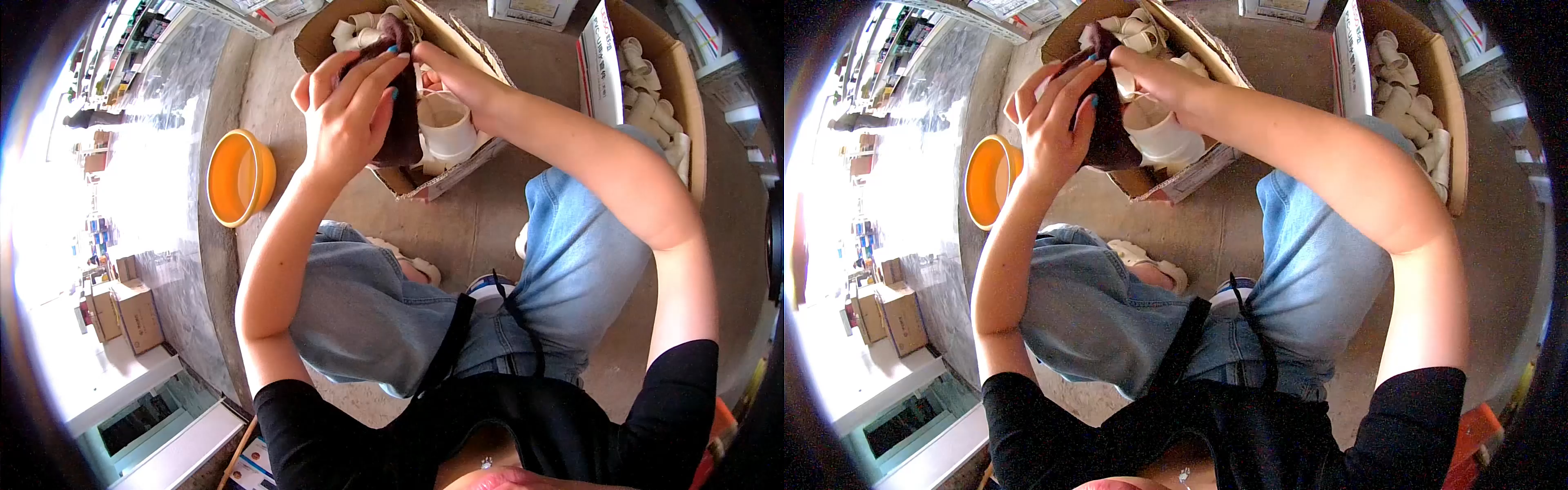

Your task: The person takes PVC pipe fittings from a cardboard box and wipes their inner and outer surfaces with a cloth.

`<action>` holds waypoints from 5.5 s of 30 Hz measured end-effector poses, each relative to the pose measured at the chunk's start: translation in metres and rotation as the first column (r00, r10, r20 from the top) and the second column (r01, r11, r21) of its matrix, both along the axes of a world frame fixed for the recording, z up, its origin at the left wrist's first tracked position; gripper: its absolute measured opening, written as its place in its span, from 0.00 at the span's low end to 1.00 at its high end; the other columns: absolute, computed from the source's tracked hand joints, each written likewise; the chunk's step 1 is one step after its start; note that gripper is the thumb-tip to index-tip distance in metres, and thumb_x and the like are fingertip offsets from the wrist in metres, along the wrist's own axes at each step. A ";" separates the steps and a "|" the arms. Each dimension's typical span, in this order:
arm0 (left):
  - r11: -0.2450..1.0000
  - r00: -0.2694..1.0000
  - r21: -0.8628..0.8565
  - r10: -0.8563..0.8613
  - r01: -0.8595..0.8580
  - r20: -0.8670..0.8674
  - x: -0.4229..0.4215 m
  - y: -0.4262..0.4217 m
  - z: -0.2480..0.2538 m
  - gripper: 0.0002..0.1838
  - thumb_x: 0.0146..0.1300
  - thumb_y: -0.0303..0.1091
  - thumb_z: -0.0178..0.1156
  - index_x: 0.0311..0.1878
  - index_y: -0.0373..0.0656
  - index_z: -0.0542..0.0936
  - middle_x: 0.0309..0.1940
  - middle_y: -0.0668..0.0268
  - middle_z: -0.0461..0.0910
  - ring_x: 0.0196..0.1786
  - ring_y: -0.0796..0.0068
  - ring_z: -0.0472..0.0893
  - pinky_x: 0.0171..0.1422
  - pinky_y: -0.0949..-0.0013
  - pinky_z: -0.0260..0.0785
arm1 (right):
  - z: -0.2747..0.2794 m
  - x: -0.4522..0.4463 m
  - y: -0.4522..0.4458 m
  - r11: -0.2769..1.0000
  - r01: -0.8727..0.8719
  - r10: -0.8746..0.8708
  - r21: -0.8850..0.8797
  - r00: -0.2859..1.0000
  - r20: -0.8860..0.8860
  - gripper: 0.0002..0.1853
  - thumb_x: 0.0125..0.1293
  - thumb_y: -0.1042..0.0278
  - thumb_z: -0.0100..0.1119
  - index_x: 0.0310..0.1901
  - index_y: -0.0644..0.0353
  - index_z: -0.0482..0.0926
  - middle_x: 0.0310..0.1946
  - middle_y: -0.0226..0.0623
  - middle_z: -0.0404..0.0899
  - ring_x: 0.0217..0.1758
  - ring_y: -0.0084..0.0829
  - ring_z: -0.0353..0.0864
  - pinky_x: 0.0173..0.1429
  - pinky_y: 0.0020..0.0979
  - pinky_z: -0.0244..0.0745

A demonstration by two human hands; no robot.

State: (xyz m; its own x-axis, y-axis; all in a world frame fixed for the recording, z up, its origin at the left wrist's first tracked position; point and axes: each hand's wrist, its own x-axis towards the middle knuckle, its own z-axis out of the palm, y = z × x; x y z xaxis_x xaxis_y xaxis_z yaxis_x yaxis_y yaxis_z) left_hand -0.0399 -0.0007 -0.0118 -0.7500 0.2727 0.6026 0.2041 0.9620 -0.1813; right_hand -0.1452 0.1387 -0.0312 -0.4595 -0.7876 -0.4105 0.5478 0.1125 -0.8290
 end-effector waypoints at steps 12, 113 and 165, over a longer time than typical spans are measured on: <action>0.996 0.991 0.093 -0.013 0.000 0.135 -0.005 0.004 -0.013 0.53 0.26 0.35 0.75 0.61 0.33 0.59 0.53 0.53 0.64 0.56 0.52 0.66 0.61 0.59 0.63 | -0.012 -0.005 -0.001 1.000 -0.017 0.018 0.003 0.980 -0.198 0.30 0.53 0.40 0.54 0.45 0.60 0.78 0.41 0.35 0.78 0.41 0.26 0.77 0.47 0.29 0.69; 0.959 0.997 0.273 0.077 -0.079 0.018 0.012 -0.005 -0.007 0.32 0.33 0.31 0.68 0.49 0.41 0.71 0.41 0.59 0.72 0.41 0.57 0.75 0.44 0.64 0.72 | 0.002 -0.014 0.006 0.960 -0.256 0.231 0.112 0.501 -0.834 0.36 0.55 0.45 0.61 0.59 0.63 0.65 0.50 0.38 0.73 0.53 0.28 0.71 0.59 0.30 0.65; 0.938 0.999 0.347 -0.017 0.003 0.039 0.013 0.002 0.006 0.32 0.35 0.27 0.65 0.51 0.36 0.69 0.42 0.54 0.71 0.44 0.54 0.74 0.49 0.62 0.71 | 0.014 -0.002 0.014 0.993 -0.111 -0.081 -0.031 -0.472 -0.878 0.31 0.50 0.52 0.60 0.52 0.62 0.66 0.47 0.41 0.70 0.57 0.38 0.65 0.67 0.52 0.45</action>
